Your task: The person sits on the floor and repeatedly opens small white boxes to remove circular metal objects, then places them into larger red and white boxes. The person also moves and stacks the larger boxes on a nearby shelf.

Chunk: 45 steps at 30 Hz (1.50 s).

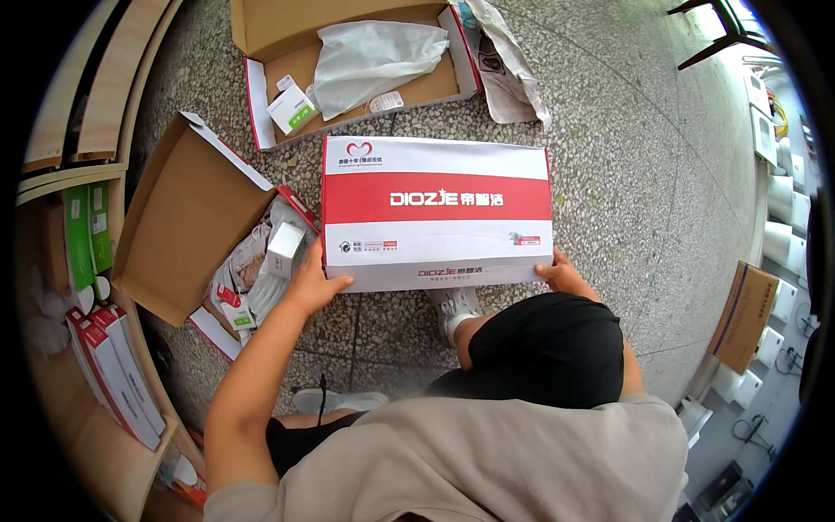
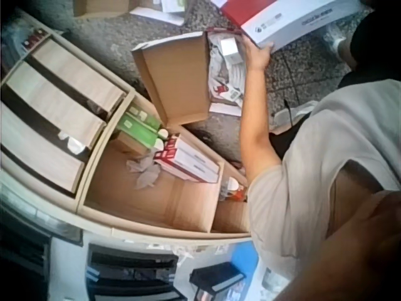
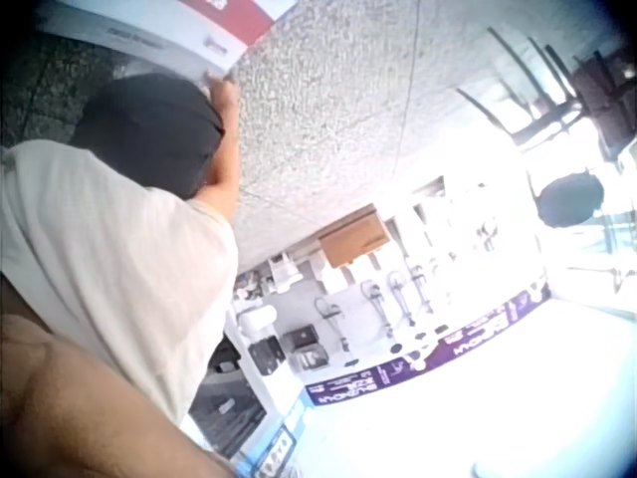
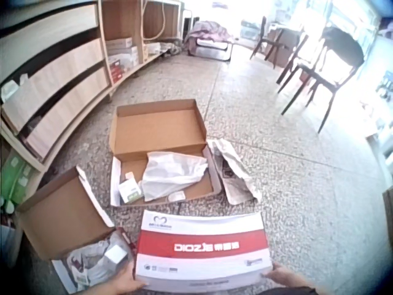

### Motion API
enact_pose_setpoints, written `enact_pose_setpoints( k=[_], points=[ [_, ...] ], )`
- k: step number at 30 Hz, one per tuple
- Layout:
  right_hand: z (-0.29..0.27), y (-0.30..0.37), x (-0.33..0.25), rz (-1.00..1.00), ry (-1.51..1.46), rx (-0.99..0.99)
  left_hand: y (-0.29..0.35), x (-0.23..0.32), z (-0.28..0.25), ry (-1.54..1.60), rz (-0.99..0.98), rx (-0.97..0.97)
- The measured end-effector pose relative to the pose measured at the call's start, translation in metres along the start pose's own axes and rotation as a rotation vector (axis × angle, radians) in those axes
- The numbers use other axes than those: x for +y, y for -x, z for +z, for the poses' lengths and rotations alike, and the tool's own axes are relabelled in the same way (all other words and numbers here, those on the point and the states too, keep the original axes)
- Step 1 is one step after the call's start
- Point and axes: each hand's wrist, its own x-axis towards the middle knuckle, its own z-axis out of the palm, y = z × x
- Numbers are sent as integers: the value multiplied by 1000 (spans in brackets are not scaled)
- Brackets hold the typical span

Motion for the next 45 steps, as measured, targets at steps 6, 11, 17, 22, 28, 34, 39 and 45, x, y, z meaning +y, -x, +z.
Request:
enact_pose_setpoints(
  k=[6, 11, 17, 22, 28, 34, 39, 45],
  points=[
    [10, 58, -102, -83, 141, 43, 24, 45, -46, 134, -165, -13],
    [40, 46, -127, -57, 110, 223, -13, 51, -86, 249, 40, 284],
    [43, 35, -157, -41, -26, 216, -44, 78, -92, 430, -107, 330],
    [22, 27, -149, -218, 197, 291, -56, 75, -94, 298, -120, 322],
    [45, 34, -172, -695, 555, 363, -49, 83, -89, 259, -128, 376],
    [37, -4, -148, -587, 485, -1, -53, 56, -96, -117, -106, 327],
    [50, 25, -165, -295, 574, -13, -44, 68, -101, 72, 36, 289],
    [31, 0, -116, -703, 1061, 116, -37, 54, -92, -67, 208, 352]
  ],
)
